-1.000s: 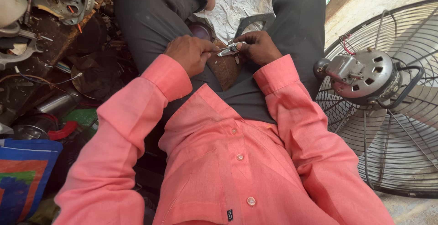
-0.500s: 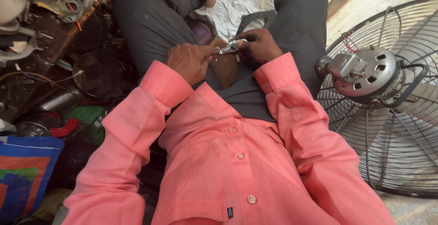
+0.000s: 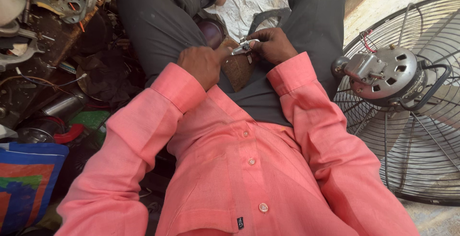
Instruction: The person manipulates a small metal motor component, using pliers to pull at internal wires and then a screwdriver to tighten a small screw on the assembly.
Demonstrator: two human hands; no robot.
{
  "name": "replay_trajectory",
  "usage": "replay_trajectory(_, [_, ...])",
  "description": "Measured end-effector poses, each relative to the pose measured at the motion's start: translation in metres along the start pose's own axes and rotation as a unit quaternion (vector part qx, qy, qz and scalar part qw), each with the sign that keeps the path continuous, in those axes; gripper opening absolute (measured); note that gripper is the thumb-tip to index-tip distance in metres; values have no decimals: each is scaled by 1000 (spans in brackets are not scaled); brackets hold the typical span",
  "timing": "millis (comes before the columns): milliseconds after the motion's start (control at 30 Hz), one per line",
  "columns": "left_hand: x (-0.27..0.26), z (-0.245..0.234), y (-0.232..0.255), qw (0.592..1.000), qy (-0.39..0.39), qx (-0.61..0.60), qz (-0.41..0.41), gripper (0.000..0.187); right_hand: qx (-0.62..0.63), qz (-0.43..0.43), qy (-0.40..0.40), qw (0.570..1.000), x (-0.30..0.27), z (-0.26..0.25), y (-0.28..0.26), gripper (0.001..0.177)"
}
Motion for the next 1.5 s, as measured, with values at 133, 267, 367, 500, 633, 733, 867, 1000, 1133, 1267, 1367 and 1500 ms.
replay_trajectory(133, [-9,13,5,995,24,82,57,50,5,17,-6,1000,1,0,0,20])
replay_trajectory(267, [-11,22,7,989,27,125,77,57,-1,20,-8,1000,-2,1,-4,20])
replay_trajectory(367, [-14,27,9,986,31,143,85,60,-2,13,-16,1000,-2,2,-8,19])
replay_trajectory(500, [-2,36,14,984,48,148,92,57,21,25,-12,999,0,1,2,19])
replay_trajectory(633, [-19,3,16,981,162,66,82,49,27,0,-4,1000,2,-1,5,19])
replay_trajectory(733, [-32,-13,19,982,180,5,63,44,82,5,-10,997,2,3,5,19])
replay_trajectory(867, [-38,-30,21,972,195,-119,56,32,109,-36,-5,993,-10,7,-8,20])
replay_trajectory(1000, [-40,-40,17,981,158,-107,32,26,15,-54,-27,998,-10,7,-26,18])
replay_trajectory(1133, [-37,-43,9,989,128,-62,45,20,-146,-93,-102,980,0,12,-47,19])
replay_trajectory(1267, [-25,-43,6,990,112,-59,68,21,-254,-104,-131,953,12,9,-65,21])
replay_trajectory(1367, [-12,-40,6,988,102,-68,92,21,-221,-70,-161,959,12,10,-64,20])
replay_trajectory(1500, [9,-29,1,994,60,-33,89,22,-222,-63,-172,958,13,8,-60,25])
Point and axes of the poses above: each hand's wrist, its own x-axis towards the middle knuckle, its own z-axis out of the palm, y = z × x, the point moved 8 cm from there along x, towards the middle knuckle, and after that the axes turned 3 degrees about -z, right-handed, at the moved point
